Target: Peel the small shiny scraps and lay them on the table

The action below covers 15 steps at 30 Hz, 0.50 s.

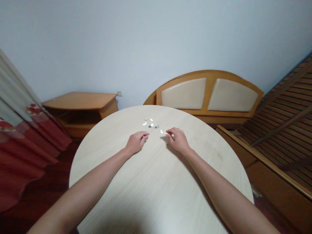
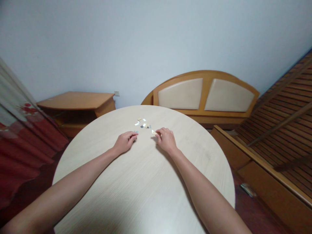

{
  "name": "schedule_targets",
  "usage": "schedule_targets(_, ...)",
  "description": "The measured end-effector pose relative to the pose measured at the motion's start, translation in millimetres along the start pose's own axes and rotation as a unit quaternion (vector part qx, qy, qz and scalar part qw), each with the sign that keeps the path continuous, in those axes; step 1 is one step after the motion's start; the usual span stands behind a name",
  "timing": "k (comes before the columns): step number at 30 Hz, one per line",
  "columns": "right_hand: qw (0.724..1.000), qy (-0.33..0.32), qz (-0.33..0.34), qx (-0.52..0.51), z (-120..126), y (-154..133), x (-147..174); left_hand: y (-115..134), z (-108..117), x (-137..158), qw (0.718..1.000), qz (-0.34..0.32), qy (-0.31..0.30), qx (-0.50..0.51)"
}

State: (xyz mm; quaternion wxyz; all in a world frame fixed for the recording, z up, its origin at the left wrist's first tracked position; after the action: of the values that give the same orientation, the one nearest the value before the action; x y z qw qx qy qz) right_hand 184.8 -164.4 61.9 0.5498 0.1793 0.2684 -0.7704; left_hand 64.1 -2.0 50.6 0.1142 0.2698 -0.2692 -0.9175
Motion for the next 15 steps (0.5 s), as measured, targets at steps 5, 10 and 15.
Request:
schedule_targets(5, 0.992, -0.093, -0.063, 0.049, -1, 36, 10, -6, 6, -2, 1.000, 0.021, 0.021, 0.007)
schedule_targets(10, 0.978, -0.174, -0.089, 0.066, -18, 40, 16, -10, 11, -3, 0.999, 0.041, 0.033, 0.011)
schedule_targets(15, 0.974, -0.202, -0.090, 0.045, -27, 36, 16, -13, 12, -3, 0.998, 0.054, 0.029, 0.013)
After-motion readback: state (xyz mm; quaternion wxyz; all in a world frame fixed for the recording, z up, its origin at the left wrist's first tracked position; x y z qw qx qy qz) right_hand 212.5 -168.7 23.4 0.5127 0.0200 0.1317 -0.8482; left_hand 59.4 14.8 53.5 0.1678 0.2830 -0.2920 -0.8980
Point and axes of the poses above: each hand's wrist, its own x-axis away from the middle knuckle, its own z-axis out of the back of the hand, y = z × x, the point moved 9 cm from there along -x, towards the middle knuckle, and after that the axes turned 13 degrees about z, right-handed, at the moved point
